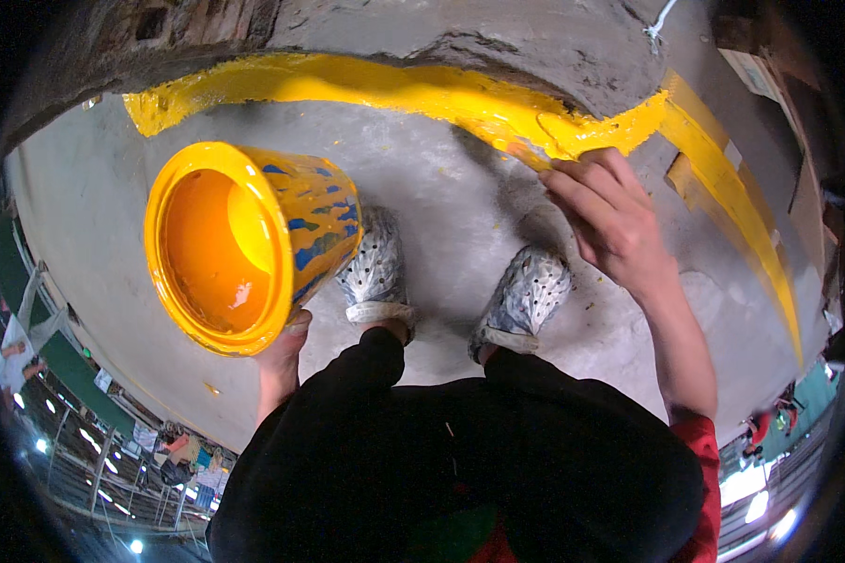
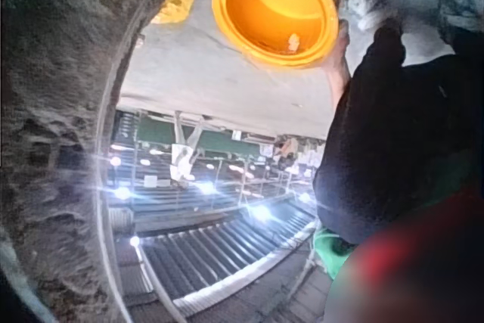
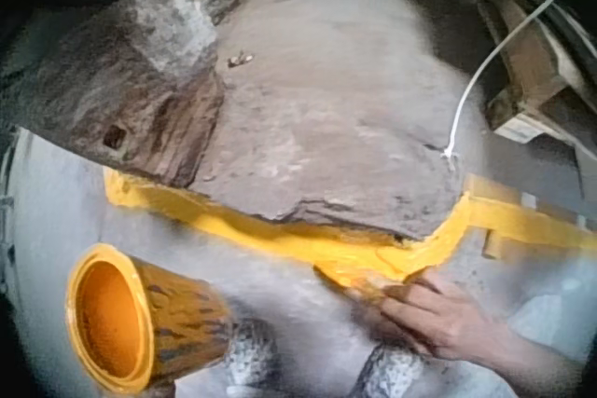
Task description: The person paints a yellow line on a concrete floor using a paintbrush and a small yellow paint container. They repeatedly dip the brush into the paint and apply it along a pre-marked path, extending the line across the floor.
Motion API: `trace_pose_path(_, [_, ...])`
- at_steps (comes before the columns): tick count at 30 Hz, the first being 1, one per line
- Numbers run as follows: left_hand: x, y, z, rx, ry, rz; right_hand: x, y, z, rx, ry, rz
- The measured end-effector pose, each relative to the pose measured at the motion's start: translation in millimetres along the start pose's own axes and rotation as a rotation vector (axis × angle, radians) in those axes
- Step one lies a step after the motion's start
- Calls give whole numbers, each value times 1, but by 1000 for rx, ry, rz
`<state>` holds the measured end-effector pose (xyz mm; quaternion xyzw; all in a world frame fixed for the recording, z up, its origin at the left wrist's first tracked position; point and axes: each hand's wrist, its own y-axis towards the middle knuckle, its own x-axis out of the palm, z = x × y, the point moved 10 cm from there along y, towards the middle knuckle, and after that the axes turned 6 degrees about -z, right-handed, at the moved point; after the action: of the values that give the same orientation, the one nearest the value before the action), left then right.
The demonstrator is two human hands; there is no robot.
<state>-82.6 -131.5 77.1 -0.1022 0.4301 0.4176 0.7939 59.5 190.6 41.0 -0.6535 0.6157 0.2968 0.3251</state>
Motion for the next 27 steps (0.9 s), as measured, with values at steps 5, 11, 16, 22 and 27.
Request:
trace_pose_path(5, [35, 8, 3, 176, 124, -164, 4, -20, 17, 88, -36, 9])
trace_pose_path(11, [73, 17, -2, 277, 175, -243, -20, -51, 17, 108, -116, -9])
trace_pose_path(16, [87, 18, 0, 309, 197, -262, -8, -38, 6, 86, -27, 31])
trace_pose_path(22, [87, 18, 0, 312, 203, -264, 1, -41, 13, 126, -21, 17])
trace_pose_path(27, [87, 17, 1, 323, 201, -272, -12, -46, 4, 117, -41, 21])
